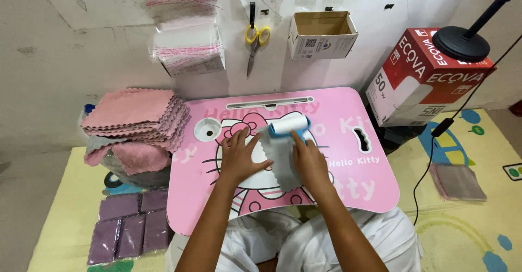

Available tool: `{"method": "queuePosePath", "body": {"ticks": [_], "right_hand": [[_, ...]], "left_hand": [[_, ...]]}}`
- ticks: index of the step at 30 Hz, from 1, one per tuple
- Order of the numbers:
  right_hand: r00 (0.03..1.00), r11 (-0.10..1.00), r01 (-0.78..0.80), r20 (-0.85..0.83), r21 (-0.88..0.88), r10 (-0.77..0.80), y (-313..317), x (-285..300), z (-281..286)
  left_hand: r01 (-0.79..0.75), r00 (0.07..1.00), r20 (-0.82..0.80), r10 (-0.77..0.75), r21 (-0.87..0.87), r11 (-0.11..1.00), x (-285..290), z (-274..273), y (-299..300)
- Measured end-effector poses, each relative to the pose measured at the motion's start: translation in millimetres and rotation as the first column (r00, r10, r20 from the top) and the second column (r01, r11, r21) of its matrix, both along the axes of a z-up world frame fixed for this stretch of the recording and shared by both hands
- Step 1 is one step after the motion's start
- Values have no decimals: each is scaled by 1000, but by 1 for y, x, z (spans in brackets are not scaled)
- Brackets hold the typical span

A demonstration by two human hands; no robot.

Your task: The person repeatedly picks up small purple cloths, rolls them with a lint roller, and places them into clear plastic bags. The person then stacks the packaged cloths on the left side of the table.

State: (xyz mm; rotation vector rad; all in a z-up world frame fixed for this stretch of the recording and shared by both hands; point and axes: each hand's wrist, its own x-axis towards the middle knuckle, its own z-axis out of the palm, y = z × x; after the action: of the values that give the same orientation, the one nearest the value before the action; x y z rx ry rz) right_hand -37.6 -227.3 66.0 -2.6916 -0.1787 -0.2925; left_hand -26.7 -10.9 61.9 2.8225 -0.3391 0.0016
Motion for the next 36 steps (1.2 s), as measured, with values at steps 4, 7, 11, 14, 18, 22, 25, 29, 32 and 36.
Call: {"method": "queuePosePath", "body": {"ticks": [4, 7, 11, 14, 18, 22, 25, 29, 32, 36], "right_hand": [[999, 1000, -19, 45, -7, 19, 8, 28, -4], [999, 999, -20, 27, 30, 19, 5, 9, 3], [1000, 1000, -17, -8, 3, 17, -18, -41, -3], [999, 999, -34, -16, -16, 34, -50, -81, -30], [997, 998, -25, -81, -51, 21, -80, -126, -37], [977, 999, -11, -215, -44, 2, -93, -130, -21], [982, 992, -88, -158, 93, 102, -95, -111, 7], [965, 959, -154, 246, 238, 94, -84, -53, 75], [869, 940, -213, 491, 265, 58, -70, -7, 140], [935, 924, -149, 353, 353, 16, -54, 42, 222]], "left_hand": [[-10, 1000, -2, 10, -3, 1000, 3, -4, 1], [-6, 1000, 5, 6, 11, 1000, 3, -5, 2], [-6, 1000, 4, 6, 10, 1000, 4, -6, 3], [-9, 997, 81, 8, 8, 1000, 11, -28, 3], [-20, 992, 127, 20, 1, 1000, 14, -34, 2], [-25, 991, 135, 25, -3, 1000, 14, -36, 2], [-10, 990, 138, 11, -10, 1000, 12, -37, 3], [-10, 988, 157, 11, -7, 1000, 7, -31, 2], [-2, 988, 152, 4, -11, 1000, 7, -25, 3], [-10, 992, 125, 5, 35, 999, 8, -22, 3]]}}
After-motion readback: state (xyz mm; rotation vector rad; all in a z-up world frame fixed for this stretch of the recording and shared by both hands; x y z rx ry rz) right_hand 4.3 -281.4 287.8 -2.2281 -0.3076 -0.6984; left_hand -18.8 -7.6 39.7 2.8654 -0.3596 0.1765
